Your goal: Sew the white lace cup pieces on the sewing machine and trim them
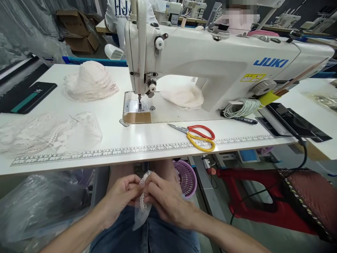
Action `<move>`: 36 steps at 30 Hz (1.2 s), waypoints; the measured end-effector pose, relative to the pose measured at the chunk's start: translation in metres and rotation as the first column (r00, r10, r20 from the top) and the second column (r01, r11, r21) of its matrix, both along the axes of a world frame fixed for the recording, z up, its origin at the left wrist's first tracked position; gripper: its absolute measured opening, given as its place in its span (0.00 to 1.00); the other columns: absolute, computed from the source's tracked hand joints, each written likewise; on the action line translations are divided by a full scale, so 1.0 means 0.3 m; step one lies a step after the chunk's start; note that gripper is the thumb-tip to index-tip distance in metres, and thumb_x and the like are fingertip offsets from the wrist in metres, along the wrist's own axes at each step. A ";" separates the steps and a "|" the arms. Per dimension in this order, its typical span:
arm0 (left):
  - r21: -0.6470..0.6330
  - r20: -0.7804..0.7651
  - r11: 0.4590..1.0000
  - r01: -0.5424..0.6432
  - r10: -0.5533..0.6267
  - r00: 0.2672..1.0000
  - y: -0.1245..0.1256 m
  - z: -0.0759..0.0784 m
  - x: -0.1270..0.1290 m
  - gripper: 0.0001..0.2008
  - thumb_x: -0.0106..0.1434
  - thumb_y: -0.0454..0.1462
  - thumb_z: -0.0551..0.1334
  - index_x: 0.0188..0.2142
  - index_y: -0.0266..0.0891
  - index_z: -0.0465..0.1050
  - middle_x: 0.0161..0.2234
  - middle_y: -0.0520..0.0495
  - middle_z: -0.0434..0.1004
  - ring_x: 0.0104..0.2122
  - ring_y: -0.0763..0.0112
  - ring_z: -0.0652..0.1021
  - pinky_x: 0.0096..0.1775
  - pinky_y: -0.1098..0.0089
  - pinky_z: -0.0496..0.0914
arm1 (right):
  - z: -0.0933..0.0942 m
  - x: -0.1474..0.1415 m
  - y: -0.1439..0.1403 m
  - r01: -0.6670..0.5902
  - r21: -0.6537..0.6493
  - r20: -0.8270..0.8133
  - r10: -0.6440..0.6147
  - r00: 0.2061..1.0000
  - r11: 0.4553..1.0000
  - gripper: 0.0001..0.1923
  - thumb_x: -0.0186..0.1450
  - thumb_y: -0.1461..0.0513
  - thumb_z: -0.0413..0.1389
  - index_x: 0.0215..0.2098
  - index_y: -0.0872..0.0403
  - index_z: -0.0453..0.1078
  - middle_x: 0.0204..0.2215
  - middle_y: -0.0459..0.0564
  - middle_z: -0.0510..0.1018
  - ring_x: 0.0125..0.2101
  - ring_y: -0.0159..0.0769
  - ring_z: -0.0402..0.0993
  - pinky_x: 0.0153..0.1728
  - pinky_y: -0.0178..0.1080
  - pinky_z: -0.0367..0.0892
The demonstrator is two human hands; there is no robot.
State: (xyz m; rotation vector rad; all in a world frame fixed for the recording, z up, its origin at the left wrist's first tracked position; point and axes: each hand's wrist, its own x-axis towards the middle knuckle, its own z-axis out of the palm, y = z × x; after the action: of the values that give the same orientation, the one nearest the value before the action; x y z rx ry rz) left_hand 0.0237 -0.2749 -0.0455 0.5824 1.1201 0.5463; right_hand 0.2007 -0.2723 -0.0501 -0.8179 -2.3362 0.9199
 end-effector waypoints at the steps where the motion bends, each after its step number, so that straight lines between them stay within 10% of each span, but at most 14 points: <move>1: 0.006 -0.005 1.000 -0.002 0.002 1.000 0.001 -0.004 0.000 0.18 0.48 0.46 0.70 0.26 0.36 0.68 0.19 0.52 0.73 0.20 0.76 0.71 0.28 0.74 0.69 | -0.005 -0.002 0.001 0.009 -0.092 -0.082 -0.016 0.997 0.996 0.07 0.68 0.66 0.43 0.32 0.54 0.58 0.33 0.49 0.64 0.32 0.31 0.61 0.30 0.32 0.59; 9: 0.140 -0.150 0.990 0.019 0.003 0.989 0.014 -0.034 0.004 0.19 0.49 0.50 0.68 0.24 0.36 0.68 0.16 0.52 0.72 0.19 0.74 0.71 0.26 0.73 0.70 | -0.072 -0.022 -0.010 0.041 -0.218 -0.237 -0.094 0.967 0.975 0.11 0.68 0.65 0.41 0.27 0.54 0.54 0.26 0.45 0.61 0.27 0.29 0.58 0.28 0.31 0.55; 15: 0.129 -0.204 0.991 -0.048 0.074 0.976 0.024 -0.042 -0.010 0.20 0.46 0.51 0.68 0.25 0.37 0.68 0.18 0.53 0.71 0.21 0.73 0.71 0.29 0.68 0.73 | -0.116 0.170 -0.057 0.145 -0.191 0.118 -0.124 0.985 0.971 0.10 0.67 0.69 0.41 0.30 0.54 0.57 0.25 0.44 0.65 0.26 0.28 0.61 0.26 0.29 0.56; 20: 0.095 -0.150 0.995 -0.014 0.028 0.988 0.011 -0.044 0.005 0.19 0.48 0.50 0.68 0.23 0.37 0.67 0.18 0.53 0.71 0.21 0.74 0.70 0.27 0.72 0.71 | -0.184 0.355 -0.045 0.378 0.011 0.461 -0.340 0.820 0.926 0.12 0.62 0.74 0.42 0.32 0.56 0.64 0.28 0.50 0.69 0.25 0.31 0.65 0.24 0.31 0.54; 27: 0.040 -0.122 0.999 -0.015 0.020 0.992 0.010 -0.019 0.030 0.17 0.49 0.48 0.69 0.26 0.36 0.69 0.23 0.50 0.76 0.24 0.72 0.74 0.31 0.69 0.73 | -0.064 0.153 -0.084 0.190 -0.062 0.056 -0.186 0.981 0.980 0.08 0.69 0.59 0.48 0.40 0.54 0.66 0.31 0.48 0.71 0.31 0.31 0.68 0.30 0.31 0.60; 36: 0.015 -0.066 0.994 -0.109 0.110 0.992 0.013 -0.023 0.031 0.16 0.50 0.45 0.69 0.28 0.35 0.69 0.25 0.47 0.78 0.25 0.71 0.77 0.31 0.71 0.74 | -0.091 0.022 -0.133 0.352 0.172 -0.167 -0.325 0.931 0.920 0.23 0.58 0.46 0.57 0.38 0.55 0.60 0.34 0.52 0.69 0.33 0.37 0.67 0.32 0.37 0.64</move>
State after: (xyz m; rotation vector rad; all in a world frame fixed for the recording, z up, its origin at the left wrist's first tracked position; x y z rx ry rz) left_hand 0.0329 -0.2711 -0.0525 0.5542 1.2186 0.6320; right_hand 0.2074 -0.3123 -0.0774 -1.0022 -2.0413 0.5640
